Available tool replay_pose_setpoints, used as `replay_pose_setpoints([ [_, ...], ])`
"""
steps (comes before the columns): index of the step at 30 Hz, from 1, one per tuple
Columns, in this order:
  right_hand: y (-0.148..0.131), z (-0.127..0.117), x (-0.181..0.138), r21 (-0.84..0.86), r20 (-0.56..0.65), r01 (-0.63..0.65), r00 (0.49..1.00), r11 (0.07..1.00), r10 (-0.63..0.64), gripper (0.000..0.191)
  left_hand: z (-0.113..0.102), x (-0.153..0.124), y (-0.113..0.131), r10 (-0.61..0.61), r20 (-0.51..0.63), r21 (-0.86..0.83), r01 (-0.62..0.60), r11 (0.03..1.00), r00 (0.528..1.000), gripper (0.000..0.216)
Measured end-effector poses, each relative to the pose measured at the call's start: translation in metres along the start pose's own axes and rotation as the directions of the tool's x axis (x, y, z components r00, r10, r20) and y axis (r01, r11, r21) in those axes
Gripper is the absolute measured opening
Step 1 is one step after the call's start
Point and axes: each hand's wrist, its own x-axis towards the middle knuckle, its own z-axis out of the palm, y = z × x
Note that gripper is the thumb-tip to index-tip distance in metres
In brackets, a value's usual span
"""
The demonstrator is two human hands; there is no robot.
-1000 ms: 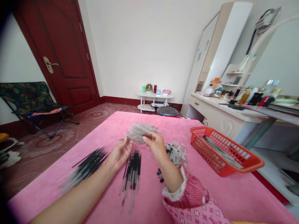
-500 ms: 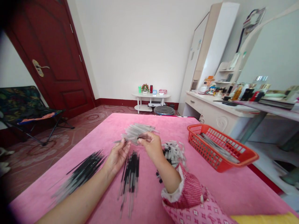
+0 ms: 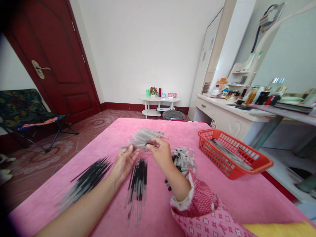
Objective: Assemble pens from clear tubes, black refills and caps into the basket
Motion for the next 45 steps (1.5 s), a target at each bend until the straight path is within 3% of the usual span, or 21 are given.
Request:
replay_pose_setpoints([
  [5,0.000,0.000,0.000,-0.056,-0.011,0.015,1.000,0.998,-0.015,0.011,-0.002,0.000,-0.001,0.020,0.023,0.024,-0.021,1.000,1.000,0.013],
  [10,0.004,0.001,-0.001,-0.064,-0.029,-0.048,0.999,0.997,0.046,0.012,-0.001,-0.001,-0.002,0.041,0.067,0.079,-0.046,0.996,0.997,0.023],
  [16,0.010,-0.004,-0.002,-0.277,0.031,-0.041,0.998,0.960,0.052,0.031,-0.001,-0.002,-0.003,0.054,0.089,0.122,-0.065,0.990,0.995,0.027],
  [22,0.013,-0.007,0.000,-0.307,0.102,0.018,0.995,0.952,0.013,0.018,-0.001,0.000,-0.004,0.061,0.059,0.114,-0.068,0.991,0.996,0.027],
  [26,0.012,-0.010,0.001,-0.421,0.140,0.000,0.988,0.907,0.065,0.040,0.000,0.000,-0.004,0.056,0.078,0.122,-0.065,0.990,0.995,0.027],
  [28,0.010,-0.011,0.001,-0.422,0.159,-0.003,0.984,0.906,0.077,0.042,0.000,0.000,-0.004,0.057,0.068,0.119,-0.065,0.991,0.996,0.027],
  [32,0.007,-0.010,0.002,-0.325,0.165,0.016,0.985,0.945,0.040,0.022,0.000,-0.001,-0.002,0.056,0.049,0.112,-0.061,0.992,0.997,0.027],
  [37,0.010,-0.011,0.001,-0.391,0.198,-0.012,0.975,0.920,0.097,0.043,0.000,-0.001,-0.002,0.054,0.061,0.111,-0.060,0.992,0.997,0.026],
  [41,0.011,-0.011,0.002,-0.364,0.163,0.029,0.986,0.931,0.033,0.023,-0.002,0.000,-0.003,0.055,0.068,0.105,-0.062,0.993,0.996,0.025],
  [45,0.011,-0.011,0.002,-0.412,0.198,0.007,0.977,0.911,0.082,0.037,-0.004,-0.001,-0.004,0.053,0.076,0.115,-0.062,0.991,0.996,0.025],
])
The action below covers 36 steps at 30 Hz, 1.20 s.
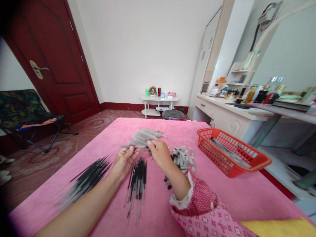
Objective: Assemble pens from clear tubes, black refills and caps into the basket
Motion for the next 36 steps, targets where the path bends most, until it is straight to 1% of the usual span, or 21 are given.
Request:
replay_pose_setpoints([
  [1,0.000,0.000,0.000,-0.019,0.006,-0.001,1.000,1.000,0.001,0.039,0.000,0.000,0.000,0.000,-0.003,-0.002,0.000,1.000,1.000,0.025],
  [2,0.000,0.000,-0.001,-0.035,-0.002,0.008,1.000,0.999,-0.008,0.038,0.000,0.000,0.000,0.000,-0.007,-0.005,0.000,1.000,1.000,0.025],
  [4,0.000,0.001,-0.001,-0.058,-0.034,0.050,0.998,0.997,-0.052,0.027,0.000,0.001,0.000,-0.003,-0.013,-0.010,0.003,1.000,1.000,0.026],
  [6,0.000,0.001,-0.002,-0.079,-0.044,0.079,0.996,0.994,-0.083,0.023,0.000,0.002,-0.001,-0.007,-0.015,-0.014,0.006,1.000,1.000,0.026],
  [10,-0.004,-0.001,-0.003,-0.111,-0.007,0.053,0.999,0.992,-0.054,0.039,0.000,0.003,-0.001,-0.007,-0.016,-0.018,0.007,1.000,1.000,0.025],
  [11,-0.005,-0.001,-0.003,-0.112,-0.017,0.050,0.999,0.993,-0.052,0.038,0.000,0.003,-0.001,-0.007,-0.018,-0.019,0.007,1.000,1.000,0.025],
  [13,-0.008,-0.001,-0.004,-0.097,-0.042,0.060,0.997,0.993,-0.064,0.030,0.000,0.003,0.000,-0.008,-0.017,-0.020,0.007,1.000,1.000,0.023],
  [15,-0.009,0.000,-0.004,-0.061,-0.028,0.065,0.997,0.996,-0.067,0.025,-0.001,0.002,0.000,-0.004,-0.009,-0.013,0.004,1.000,1.000,0.023],
  [18,-0.009,0.001,-0.003,0.022,0.061,-0.019,0.998,1.000,0.017,0.034,-0.001,0.001,0.001,-0.003,0.033,0.031,0.002,1.000,0.999,0.023],
  [20,-0.007,-0.003,-0.001,0.031,0.100,-0.081,0.992,0.996,0.078,0.039,0.000,0.000,0.001,-0.018,0.072,0.061,0.014,0.998,0.997,0.023],
  [21,-0.007,-0.006,0.000,0.000,0.088,-0.087,0.992,0.996,0.086,0.041,0.000,-0.001,0.002,-0.030,0.085,0.066,0.024,0.998,0.996,0.023],
  [23,-0.006,-0.018,0.003,-0.148,0.005,-0.055,0.998,0.987,0.057,0.040,0.002,-0.001,0.003,-0.053,0.096,0.060,0.048,0.997,0.994,0.024],
  [25,-0.004,-0.032,0.005,-0.345,-0.093,-0.044,0.996,0.938,0.012,0.030,0.003,-0.002,0.004,-0.070,0.099,0.046,0.066,0.997,0.993,0.028],
  [26,-0.002,-0.038,0.006,-0.428,-0.116,-0.055,0.993,0.902,0.005,0.023,0.003,-0.003,0.005,-0.075,0.106,0.041,0.071,0.997,0.992,0.030],
  [28,0.003,-0.050,0.007,-0.549,-0.114,-0.101,0.992,0.830,0.045,0.012,0.004,-0.004,0.006,-0.080,0.131,0.037,0.075,0.996,0.988,0.034],
  [31,0.012,-0.062,0.007,-0.678,-0.091,-0.180,0.983,0.713,0.162,0.020,0.005,-0.004,0.007,-0.088,0.153,0.049,0.081,0.996,0.984,0.037],
  [33,0.017,-0.067,0.007,-0.738,-0.115,-0.228,0.970,0.635,0.215,0.022,0.005,-0.004,0.006,-0.092,0.155,0.061,0.083,0.995,0.984,0.038],
  [36,0.021,-0.073,0.007,-0.773,-0.139,-0.257,0.961,0.580,0.241,0.019,0.004,-0.003,0.005,-0.089,0.157,0.090,0.076,0.993,0.984,0.038],
])
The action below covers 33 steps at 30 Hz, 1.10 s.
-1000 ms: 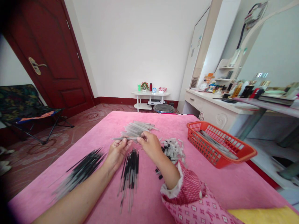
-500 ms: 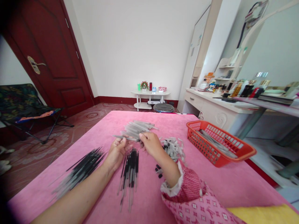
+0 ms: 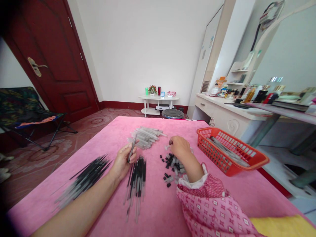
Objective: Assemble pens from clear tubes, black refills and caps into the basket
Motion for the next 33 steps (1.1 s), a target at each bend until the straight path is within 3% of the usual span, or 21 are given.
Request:
replay_pose_setpoints([
  [2,0.001,-0.002,0.000,-0.021,0.030,0.012,0.999,1.000,-0.011,0.013,0.000,0.000,0.000,-0.001,-0.008,0.033,0.002,0.999,1.000,0.039],
  [7,-0.008,-0.007,-0.008,-0.092,0.106,0.066,0.993,0.994,-0.056,0.027,0.003,-0.001,0.000,0.003,-0.037,0.105,0.001,0.994,0.999,0.041],
  [13,-0.024,-0.006,-0.019,-0.159,0.172,0.118,0.981,0.980,-0.090,0.008,0.003,-0.002,-0.002,0.010,-0.038,0.188,-0.002,0.982,0.999,0.037],
  [16,-0.025,-0.005,-0.016,-0.057,0.134,0.123,0.984,0.991,-0.115,0.005,0.003,-0.002,-0.003,0.013,-0.032,0.212,-0.006,0.977,0.999,0.035],
  [18,-0.024,-0.004,-0.011,0.144,0.023,0.149,0.988,0.978,-0.154,0.010,0.003,-0.002,-0.003,0.010,-0.036,0.224,-0.001,0.975,0.999,0.036],
  [20,-0.026,-0.004,-0.007,0.429,-0.100,0.183,0.983,0.884,-0.155,0.020,0.004,-0.003,-0.003,0.001,-0.032,0.248,0.007,0.969,0.999,0.036],
  [23,-0.033,-0.006,-0.005,0.811,-0.143,0.165,0.986,0.562,-0.082,0.028,0.003,-0.003,-0.005,-0.006,-0.011,0.297,0.009,0.955,1.000,0.037],
  [26,-0.040,-0.007,-0.008,0.950,-0.099,0.100,0.995,0.295,-0.020,0.027,0.003,-0.004,-0.006,0.001,0.004,0.327,-0.002,0.945,1.000,0.038],
  [29,-0.044,-0.008,-0.011,0.978,-0.053,0.048,0.998,0.203,0.019,0.026,0.003,-0.004,-0.006,0.004,0.015,0.343,-0.009,0.939,1.000,0.039],
  [33,-0.045,-0.008,-0.014,0.985,-0.006,0.010,1.000,0.173,-0.023,0.028,0.003,-0.004,-0.006,0.008,0.020,0.359,-0.015,0.933,1.000,0.038],
])
